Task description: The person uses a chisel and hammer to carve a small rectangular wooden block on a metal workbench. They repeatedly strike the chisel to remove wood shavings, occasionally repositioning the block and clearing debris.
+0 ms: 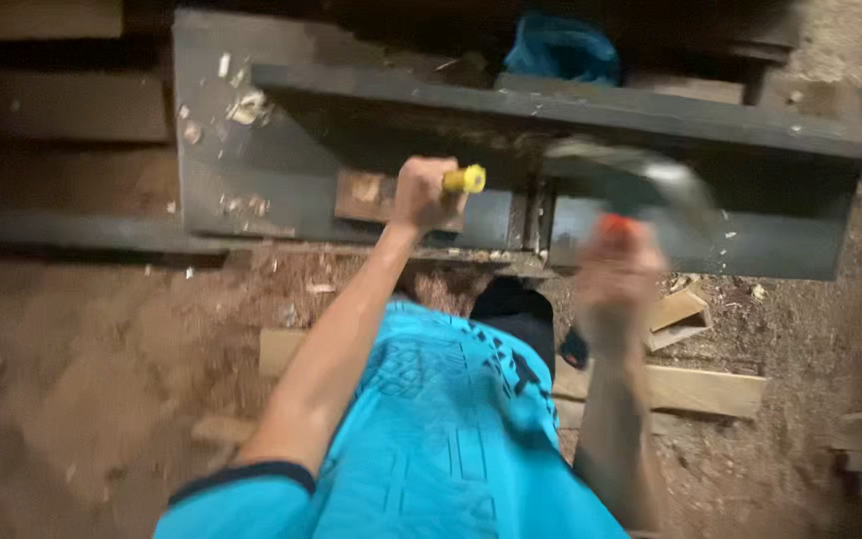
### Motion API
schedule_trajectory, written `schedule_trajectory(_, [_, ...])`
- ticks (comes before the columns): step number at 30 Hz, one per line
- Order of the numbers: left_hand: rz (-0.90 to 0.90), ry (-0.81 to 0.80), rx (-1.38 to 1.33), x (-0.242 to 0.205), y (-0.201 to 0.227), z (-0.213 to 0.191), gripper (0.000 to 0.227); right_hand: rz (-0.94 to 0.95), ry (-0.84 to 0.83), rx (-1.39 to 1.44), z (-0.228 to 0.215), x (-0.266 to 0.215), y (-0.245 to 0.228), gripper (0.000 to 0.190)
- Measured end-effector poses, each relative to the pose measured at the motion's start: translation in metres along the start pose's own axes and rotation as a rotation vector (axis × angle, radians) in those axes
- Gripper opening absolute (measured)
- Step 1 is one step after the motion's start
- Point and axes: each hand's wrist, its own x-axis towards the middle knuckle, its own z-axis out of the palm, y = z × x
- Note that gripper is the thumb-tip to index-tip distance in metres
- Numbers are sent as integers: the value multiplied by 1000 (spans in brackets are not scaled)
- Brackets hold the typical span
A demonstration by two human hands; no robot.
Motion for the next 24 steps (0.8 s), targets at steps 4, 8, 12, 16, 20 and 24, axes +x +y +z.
schedule_trajectory(4, [38, 91, -17, -4, 5, -2, 26, 372, 100, 740, -30, 2, -23, 27])
schedule_trajectory(8, [-54, 64, -79, -19, 14, -2, 27, 411, 57, 609, -27, -8, -38, 30])
schedule_trajectory(12, [70, 66, -51, -2, 12, -8, 24, 413, -19, 609, -13, -3, -20, 36])
schedule_trajectory(16, [39, 46, -69, -17, 19, -3, 25, 381, 52, 663, -31, -16, -16, 32])
schedule_trajectory(20, [-10, 51, -85, -13, 10, -2, 25, 263, 297, 768, -9, -3, -23, 25])
schedule_trajectory(24, [33, 31, -32, -11, -7, -6, 23, 748, -438, -184, 18, -1, -24, 29])
